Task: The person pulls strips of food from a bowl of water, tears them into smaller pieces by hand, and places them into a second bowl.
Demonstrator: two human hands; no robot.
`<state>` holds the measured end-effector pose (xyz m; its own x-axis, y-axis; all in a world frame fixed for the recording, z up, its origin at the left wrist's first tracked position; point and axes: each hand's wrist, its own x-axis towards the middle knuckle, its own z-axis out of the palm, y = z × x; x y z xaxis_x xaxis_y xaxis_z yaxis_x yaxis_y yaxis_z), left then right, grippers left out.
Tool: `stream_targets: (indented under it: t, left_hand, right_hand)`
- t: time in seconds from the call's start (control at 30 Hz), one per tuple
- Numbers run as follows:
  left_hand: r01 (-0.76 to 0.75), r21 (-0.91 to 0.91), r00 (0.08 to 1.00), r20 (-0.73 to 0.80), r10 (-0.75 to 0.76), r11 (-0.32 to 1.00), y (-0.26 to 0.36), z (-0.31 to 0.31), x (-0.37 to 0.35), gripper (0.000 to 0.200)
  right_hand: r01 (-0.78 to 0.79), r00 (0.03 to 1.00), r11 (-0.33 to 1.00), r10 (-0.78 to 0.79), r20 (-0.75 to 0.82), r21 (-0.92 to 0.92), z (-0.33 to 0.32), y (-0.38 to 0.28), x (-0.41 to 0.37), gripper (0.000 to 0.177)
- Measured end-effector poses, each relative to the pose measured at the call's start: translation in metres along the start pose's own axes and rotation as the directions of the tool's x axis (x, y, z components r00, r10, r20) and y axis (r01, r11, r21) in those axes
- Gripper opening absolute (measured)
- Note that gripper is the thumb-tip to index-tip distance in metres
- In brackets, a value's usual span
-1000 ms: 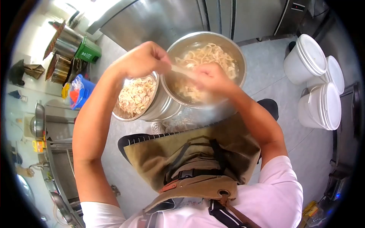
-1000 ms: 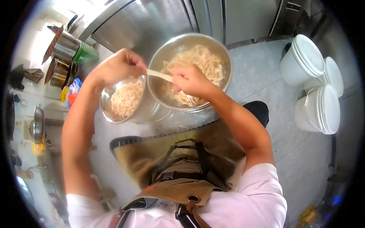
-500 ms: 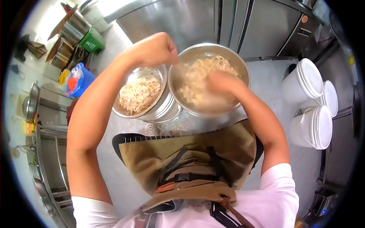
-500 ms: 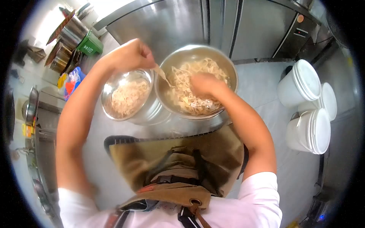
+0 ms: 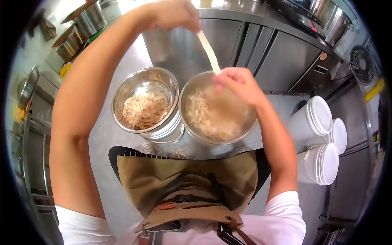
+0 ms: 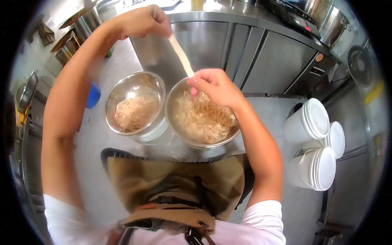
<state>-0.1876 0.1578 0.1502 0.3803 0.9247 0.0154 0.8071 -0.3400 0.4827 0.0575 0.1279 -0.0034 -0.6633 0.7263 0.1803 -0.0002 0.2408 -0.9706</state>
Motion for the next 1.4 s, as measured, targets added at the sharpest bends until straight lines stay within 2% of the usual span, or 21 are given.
stream_targets:
  t: [0.07, 0.1, 0.2, 0.3, 0.43, 0.57, 0.6, 0.67, 0.7, 0.73, 0.8, 0.87, 0.97, 1.13, 1.23, 1.27, 1.37, 1.4]
  left_hand:
    - [0.008, 0.039, 0.999, -0.049, -0.006, 0.999, -0.002, -0.014, -0.005, 0.024]
    - [0.175, 0.047, 0.981, -0.092, -0.171, 0.983, -0.002, -0.021, -0.009, 0.021]
    - [0.193, 0.212, 0.965, -0.216, -0.147, 0.958, -0.025, -0.037, -0.016, 0.023]
    - [0.138, -0.132, 0.93, -0.324, -0.174, 0.982, -0.076, -0.051, -0.008, 0.02]
    - [0.151, -0.231, 0.867, -0.437, -0.241, 0.961, -0.093, -0.044, -0.016, 0.023]
    - [0.201, -0.344, 0.803, -0.478, -0.355, 0.917, -0.104, -0.023, -0.014, 0.022]
    - [0.248, -0.334, 0.821, -0.426, -0.38, 0.909, -0.106, -0.015, -0.013, 0.022]
    - [0.196, -0.408, 0.871, -0.345, -0.35, 0.891, -0.084, 0.012, -0.015, 0.025]
    - [0.142, -0.497, 0.904, -0.287, -0.317, 0.856, -0.069, 0.025, -0.014, 0.027]
    - [0.093, -0.581, 0.933, -0.232, -0.275, 0.808, -0.051, 0.036, -0.013, 0.03]
    - [0.108, -0.665, 0.965, -0.108, -0.238, 0.739, -0.005, 0.044, -0.017, 0.037]
    - [-0.023, -0.677, 0.978, -0.168, -0.125, 0.736, 0.031, 0.037, -0.014, 0.039]
    - [-0.209, -0.607, 0.953, -0.302, 0.021, 0.766, 0.06, 0.023, 0.003, 0.042]
    - [-0.408, -0.44, 0.87, -0.454, 0.194, 0.8, 0.072, 0.009, 0.016, 0.034]
    - [-0.428, -0.252, 0.82, -0.512, 0.256, 0.868, 0.062, 0.026, 0.025, 0.028]
    - [-0.395, -0.282, 0.827, -0.523, 0.205, 0.874, 0.059, 0.031, 0.026, 0.028]
    - [-0.305, -0.416, 0.864, -0.5, 0.065, 0.857, 0.051, 0.045, 0.028, 0.024]
    - [-0.232, -0.395, 0.876, -0.481, 0.015, 0.889, 0.047, 0.044, 0.031, 0.025]
  right_hand:
    - [0.0, 1.0, 1.0, 0.0, -0.028, 0.018, -0.003, 0.008, -0.008, 0.021]
    - [-0.009, 0.999, 1.0, 0.01, -0.033, 0.019, -0.004, 0.009, -0.012, 0.021]
    - [-0.002, 1.0, 0.999, 0.002, -0.018, 0.036, -0.01, 0.019, -0.017, 0.02]
    - [-0.001, 1.0, 0.999, 0.001, 0.008, 0.032, -0.015, 0.017, -0.021, 0.018]
    - [-0.037, 0.999, 0.998, 0.035, 0.027, 0.052, -0.019, -0.003, -0.018, 0.015]
    - [-0.046, 0.997, 0.993, 0.04, 0.062, 0.107, -0.025, -0.026, -0.008, 0.014]
    - [-0.014, 0.999, 0.997, 0.01, 0.051, 0.078, -0.027, -0.032, -0.004, 0.014]
    - [0.055, 0.998, 0.998, -0.055, 0.032, 0.017, -0.029, -0.047, 0.005, 0.015]
    - [0.029, 0.999, 0.999, -0.03, -0.031, -0.031, -0.028, -0.058, 0.008, 0.015]
    - [0.069, 0.996, 0.996, -0.072, -0.05, -0.052, -0.029, -0.068, 0.014, 0.018]
    - [0.136, 0.987, 0.985, -0.144, -0.072, -0.108, -0.036, -0.088, 0.029, 0.023]
    - [0.21, 0.955, 0.944, -0.254, -0.153, -0.256, -0.041, -0.116, 0.042, 0.021]
    - [0.25, 0.945, 0.904, -0.306, -0.118, -0.346, -0.051, -0.159, 0.052, 0.02]
    - [0.196, 0.942, 0.897, -0.284, -0.177, -0.396, -0.061, -0.174, 0.048, 0.021]
    - [0.132, 0.962, 0.91, -0.214, -0.172, -0.394, -0.063, -0.146, 0.042, 0.02]
    - [0.112, 0.969, 0.917, -0.186, -0.162, -0.383, -0.062, -0.134, 0.041, 0.02]
    - [0.048, 0.979, 0.982, -0.082, -0.185, -0.182, -0.053, -0.092, 0.032, 0.019]
    - [0.033, 0.981, 0.991, -0.057, -0.186, -0.133, -0.049, -0.079, 0.028, 0.019]
